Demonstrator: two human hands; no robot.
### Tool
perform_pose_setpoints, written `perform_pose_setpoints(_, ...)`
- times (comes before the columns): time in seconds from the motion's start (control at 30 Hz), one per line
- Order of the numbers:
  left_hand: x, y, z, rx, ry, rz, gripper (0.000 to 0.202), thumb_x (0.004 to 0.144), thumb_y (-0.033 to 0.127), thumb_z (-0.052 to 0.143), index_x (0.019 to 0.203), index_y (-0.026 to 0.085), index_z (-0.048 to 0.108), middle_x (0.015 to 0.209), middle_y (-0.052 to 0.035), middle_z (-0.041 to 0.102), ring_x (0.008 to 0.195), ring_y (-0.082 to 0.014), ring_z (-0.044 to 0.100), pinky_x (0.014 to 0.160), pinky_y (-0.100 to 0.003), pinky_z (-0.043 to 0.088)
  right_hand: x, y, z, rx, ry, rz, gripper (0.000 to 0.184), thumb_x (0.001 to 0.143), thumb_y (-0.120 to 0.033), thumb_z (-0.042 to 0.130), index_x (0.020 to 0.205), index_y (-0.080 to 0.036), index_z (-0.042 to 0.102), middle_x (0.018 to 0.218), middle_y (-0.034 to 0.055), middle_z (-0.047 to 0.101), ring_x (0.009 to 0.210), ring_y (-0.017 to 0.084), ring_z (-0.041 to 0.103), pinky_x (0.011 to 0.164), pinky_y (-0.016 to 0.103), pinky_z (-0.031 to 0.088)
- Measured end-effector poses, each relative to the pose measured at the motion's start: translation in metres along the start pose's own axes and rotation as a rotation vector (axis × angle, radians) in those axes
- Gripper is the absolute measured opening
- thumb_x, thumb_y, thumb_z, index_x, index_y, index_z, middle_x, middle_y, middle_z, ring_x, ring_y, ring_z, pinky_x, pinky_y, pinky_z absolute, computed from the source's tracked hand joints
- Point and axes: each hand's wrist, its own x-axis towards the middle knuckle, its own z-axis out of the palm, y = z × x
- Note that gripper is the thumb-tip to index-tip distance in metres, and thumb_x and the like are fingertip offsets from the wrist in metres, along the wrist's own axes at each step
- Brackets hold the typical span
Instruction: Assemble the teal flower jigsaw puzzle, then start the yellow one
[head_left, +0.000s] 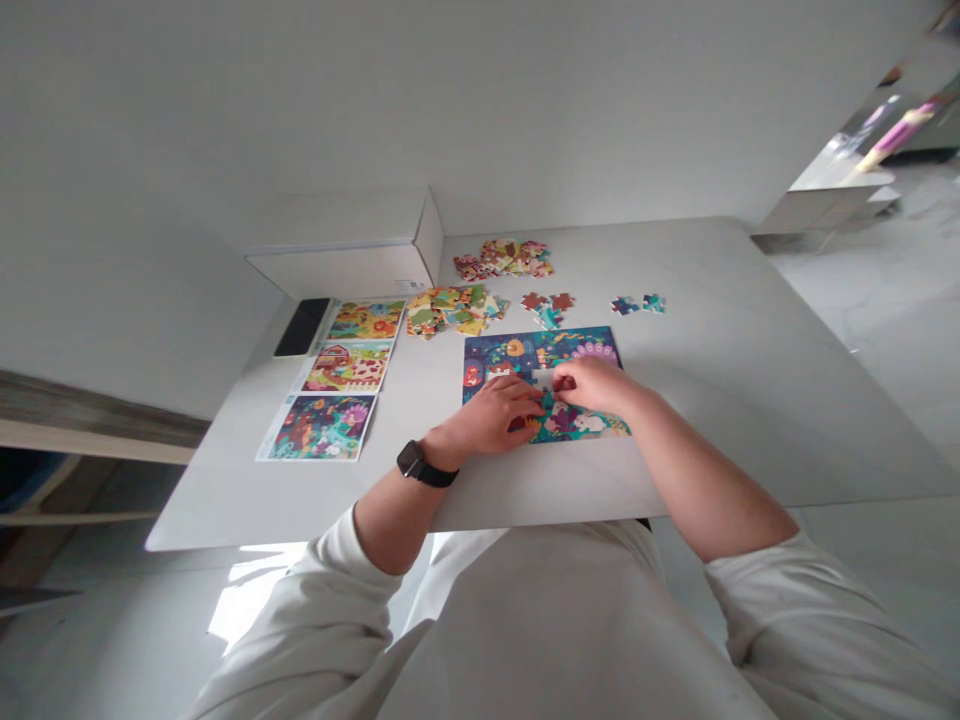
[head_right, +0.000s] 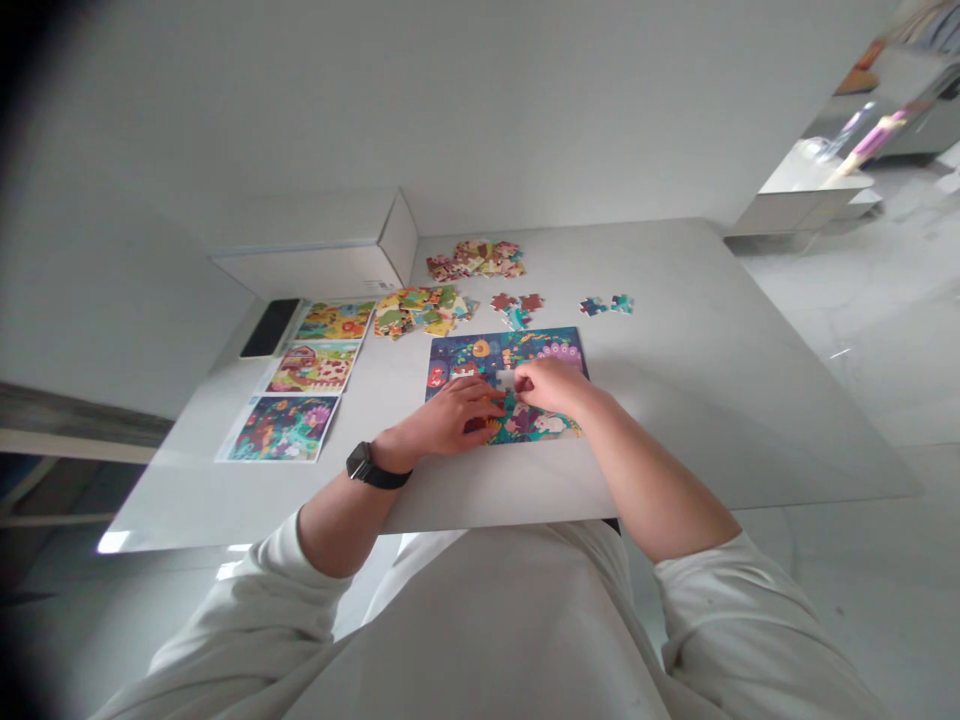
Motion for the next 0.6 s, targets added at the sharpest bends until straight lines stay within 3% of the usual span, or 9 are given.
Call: perform_pose_setpoints(0.6,0.0025,-0.0023,-0.0035,-0.079,0.016,-0.001,0.023,0.103,0.038,0.072,0.121,0.032,0.086,0.138,-0.0085,0.079,0.129,-0.0313,0.071,0.126,-0.055,0.046,-0.0033,-0.0050,-0.0030,-0.004,-0.069,-0.063,0.015,0.085,-0.019,0.082,0.099,-0.025,0.080,0.090,0.0007,0.081,0.080,0.019,0.070,0.067,0.027,0.039)
